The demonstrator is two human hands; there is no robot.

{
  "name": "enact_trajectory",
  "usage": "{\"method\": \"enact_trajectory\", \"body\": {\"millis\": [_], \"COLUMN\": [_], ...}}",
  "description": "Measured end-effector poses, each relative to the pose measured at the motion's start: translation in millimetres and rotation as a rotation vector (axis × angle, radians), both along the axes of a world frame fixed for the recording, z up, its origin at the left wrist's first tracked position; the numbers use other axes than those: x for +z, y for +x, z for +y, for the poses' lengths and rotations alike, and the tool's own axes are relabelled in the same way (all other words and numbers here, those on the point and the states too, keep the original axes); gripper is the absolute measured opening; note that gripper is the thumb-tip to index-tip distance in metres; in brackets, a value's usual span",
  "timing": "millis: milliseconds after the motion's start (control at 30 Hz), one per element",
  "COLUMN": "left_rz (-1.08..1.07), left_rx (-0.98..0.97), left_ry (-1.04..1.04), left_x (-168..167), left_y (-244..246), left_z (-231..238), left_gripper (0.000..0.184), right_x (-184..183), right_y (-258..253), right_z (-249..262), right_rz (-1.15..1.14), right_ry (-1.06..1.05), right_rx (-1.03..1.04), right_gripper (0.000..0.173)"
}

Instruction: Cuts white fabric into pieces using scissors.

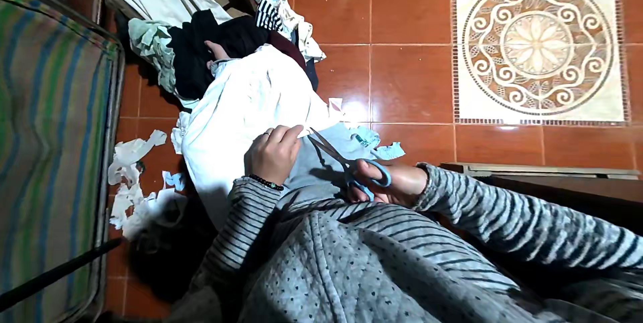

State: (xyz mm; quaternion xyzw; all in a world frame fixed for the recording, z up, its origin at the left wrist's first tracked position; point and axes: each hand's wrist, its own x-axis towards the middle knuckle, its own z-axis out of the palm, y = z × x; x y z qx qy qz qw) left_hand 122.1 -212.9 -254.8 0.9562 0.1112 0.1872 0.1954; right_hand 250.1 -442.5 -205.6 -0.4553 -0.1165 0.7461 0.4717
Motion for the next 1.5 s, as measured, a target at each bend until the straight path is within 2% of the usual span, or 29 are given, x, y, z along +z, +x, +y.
{"method": "enact_trajectory", "body": {"millis": [333,533,667,800,900,1000,1067,1133,1200,1267,1400,1500], "left_rz": [-0.202,-0.199,-0.202,-0.219,-0.211,-0.039,0.102,0.228,0.357,0.423,0.301,0.457], "left_rx": [-0.042,-0.070,-0.079,-0.081,-0.068,0.043,0.208,0.421,0.539,0.545,0.722,0.723], "left_ry": [0.028,0.001,-0.018,0.008,-0.067,-0.206,-0.281,-0.319,-0.340,-0.394,-0.403,-0.311], "left_x": [-8.7,-5.2,-6.0,-5.9,-0.8,15.3,20.2,14.9,0.4,-13.1,-15.9,-12.4], "left_y": [3.7,2.4,2.9,3.3,4.7,12.4,18.8,23.9,26.0,28.0,28.1,24.0], "left_z": [-5.0,-6.9,-9.7,-12.0,-7.2,13.0,40.6,74.2,102.5,116.4,120.0,118.5], "left_gripper": [0.013,0.015,0.014,0.013,0.014,0.028,0.044,0.059,0.068,0.058,0.044,0.038], "right_x": [1.7,9.7,15.4,12.1,10.6,9.8,9.5,6.6,3.7,2.3,-1.2,-0.4], "right_y": [-19.3,-22.6,-24.9,-25.4,-22.2,-15.9,-10.1,-2.9,2.4,5.9,7.8,6.2], "right_z": [31.0,35.1,38.9,40.3,36.1,29.8,23.5,14.6,7.4,3.5,4.5,5.4], "right_rz": [-0.085,-0.115,-0.145,-0.153,-0.150,-0.154,-0.142,-0.169,-0.203,-0.204,-0.240,-0.249], "right_ry": [0.003,-0.076,-0.129,-0.099,-0.072,-0.073,-0.090,-0.085,-0.074,-0.060,-0.049,-0.083], "right_rx": [-0.071,-0.075,-0.077,-0.075,-0.048,-0.074,-0.095,-0.044,0.021,0.064,0.107,0.099], "right_gripper": [0.052,0.049,0.053,0.057,0.058,0.057,0.054,0.056,0.056,0.053,0.053,0.049]}}
